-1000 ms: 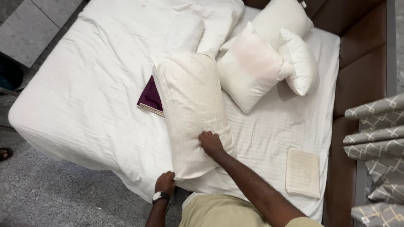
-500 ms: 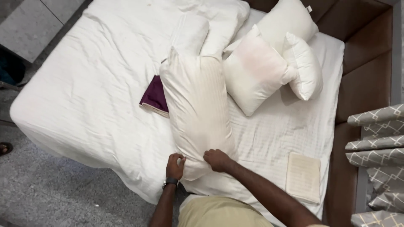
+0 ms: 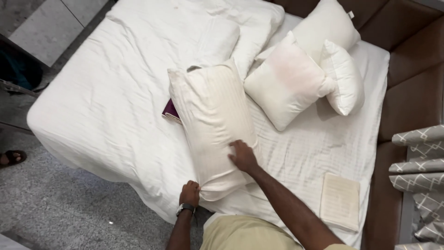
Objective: The person arranges several white pillows on a bed with white linens. They then pick up a pillowcase and a pillow, insert the pillow into the case, and fold the pillowcase over the pillow. The person continues to adjust and fold the bedding items on the bed.
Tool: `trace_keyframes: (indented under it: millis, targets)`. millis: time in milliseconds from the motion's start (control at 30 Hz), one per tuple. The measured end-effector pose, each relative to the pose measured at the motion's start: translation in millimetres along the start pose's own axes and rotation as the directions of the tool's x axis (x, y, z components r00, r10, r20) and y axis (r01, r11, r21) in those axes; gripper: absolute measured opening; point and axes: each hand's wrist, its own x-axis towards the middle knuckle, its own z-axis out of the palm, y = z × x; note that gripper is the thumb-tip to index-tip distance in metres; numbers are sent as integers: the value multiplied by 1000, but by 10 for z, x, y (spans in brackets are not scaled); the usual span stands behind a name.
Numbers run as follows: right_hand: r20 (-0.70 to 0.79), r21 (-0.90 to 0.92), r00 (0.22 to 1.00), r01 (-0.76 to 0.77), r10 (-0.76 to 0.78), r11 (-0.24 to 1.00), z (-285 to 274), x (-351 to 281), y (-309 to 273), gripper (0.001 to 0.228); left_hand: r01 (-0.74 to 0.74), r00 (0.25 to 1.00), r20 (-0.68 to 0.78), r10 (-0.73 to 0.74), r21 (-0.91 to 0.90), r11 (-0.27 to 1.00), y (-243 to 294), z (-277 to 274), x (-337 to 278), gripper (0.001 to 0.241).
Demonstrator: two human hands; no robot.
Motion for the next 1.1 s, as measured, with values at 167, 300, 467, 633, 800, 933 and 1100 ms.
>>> trace_keyframes:
  millis: [167, 300, 467, 633, 800, 933, 1100]
  targets:
    - [-39, 323, 829, -518, 558, 792, 578, -207, 1498, 97, 125, 988, 93, -120, -47, 991, 86, -57, 50, 22]
    - [454, 386, 546, -833, 704, 397, 453, -594, 1723, 126, 391, 894, 373, -247, -386, 835, 745, -505, -47, 68]
    - [485, 381, 588, -808, 647, 449, 301, -556, 1364, 122, -128, 971, 173, 164, -202, 971, 708, -263, -39, 157]
    - [325, 724, 847, -509, 421, 466, -927, -473, 114, 88, -54, 991, 92, 96, -382, 922, 658, 180, 280, 156]
    - [-20, 558, 968, -197, 251, 806, -1854, -762, -1295, 48, -236, 929, 219, 299, -275, 932, 600, 510, 536, 70]
    - [-26, 688, 989, 121, -143, 715, -1602, -824, -1198, 34, 26, 933, 341, 116, -386, 922, 1135, 431, 247, 68]
    - [-104, 165, 994, -27, 45, 986, -1046, -663, -372, 57, 298, 878, 476, -51, -461, 836, 1454, 642, 470, 65]
